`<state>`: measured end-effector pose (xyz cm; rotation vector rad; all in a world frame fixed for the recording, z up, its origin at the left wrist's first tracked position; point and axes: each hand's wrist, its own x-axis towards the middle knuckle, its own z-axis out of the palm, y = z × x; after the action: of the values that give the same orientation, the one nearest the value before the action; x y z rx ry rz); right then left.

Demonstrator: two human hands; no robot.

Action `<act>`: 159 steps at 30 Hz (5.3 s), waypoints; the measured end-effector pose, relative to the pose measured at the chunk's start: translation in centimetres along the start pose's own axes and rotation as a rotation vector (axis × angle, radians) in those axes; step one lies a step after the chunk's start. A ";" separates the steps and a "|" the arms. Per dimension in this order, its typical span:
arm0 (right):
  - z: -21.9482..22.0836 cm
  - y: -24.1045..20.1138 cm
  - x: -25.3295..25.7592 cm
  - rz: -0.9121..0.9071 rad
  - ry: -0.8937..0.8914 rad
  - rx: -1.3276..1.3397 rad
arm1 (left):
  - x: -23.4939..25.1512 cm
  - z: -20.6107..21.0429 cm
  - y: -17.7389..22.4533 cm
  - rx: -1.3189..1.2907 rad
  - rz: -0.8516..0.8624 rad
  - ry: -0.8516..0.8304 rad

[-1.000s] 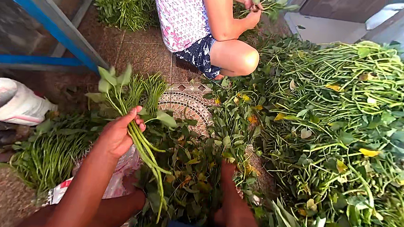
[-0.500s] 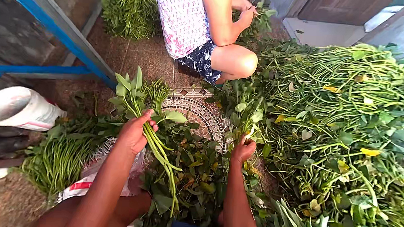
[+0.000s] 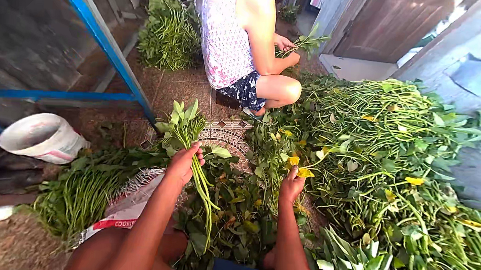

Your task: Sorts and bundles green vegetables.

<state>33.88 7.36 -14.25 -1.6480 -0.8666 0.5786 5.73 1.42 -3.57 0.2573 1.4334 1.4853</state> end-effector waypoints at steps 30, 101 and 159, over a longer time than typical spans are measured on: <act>3.6 2.7 -5.7 0.004 -0.555 0.134 | 1.2 -0.8 -1.8 0.162 -0.040 0.001; 3.2 -6.6 -13.1 -0.407 -0.999 -0.113 | 0.1 -2.3 -2.7 0.591 -0.038 -0.243; 7.0 -0.8 -0.6 0.303 -0.438 0.410 | 2.0 -1.6 -0.2 0.462 -0.045 0.014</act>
<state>28.01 11.17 -15.27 -1.2977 -0.7428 1.2740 3.70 1.89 -5.11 0.4938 1.7715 1.1053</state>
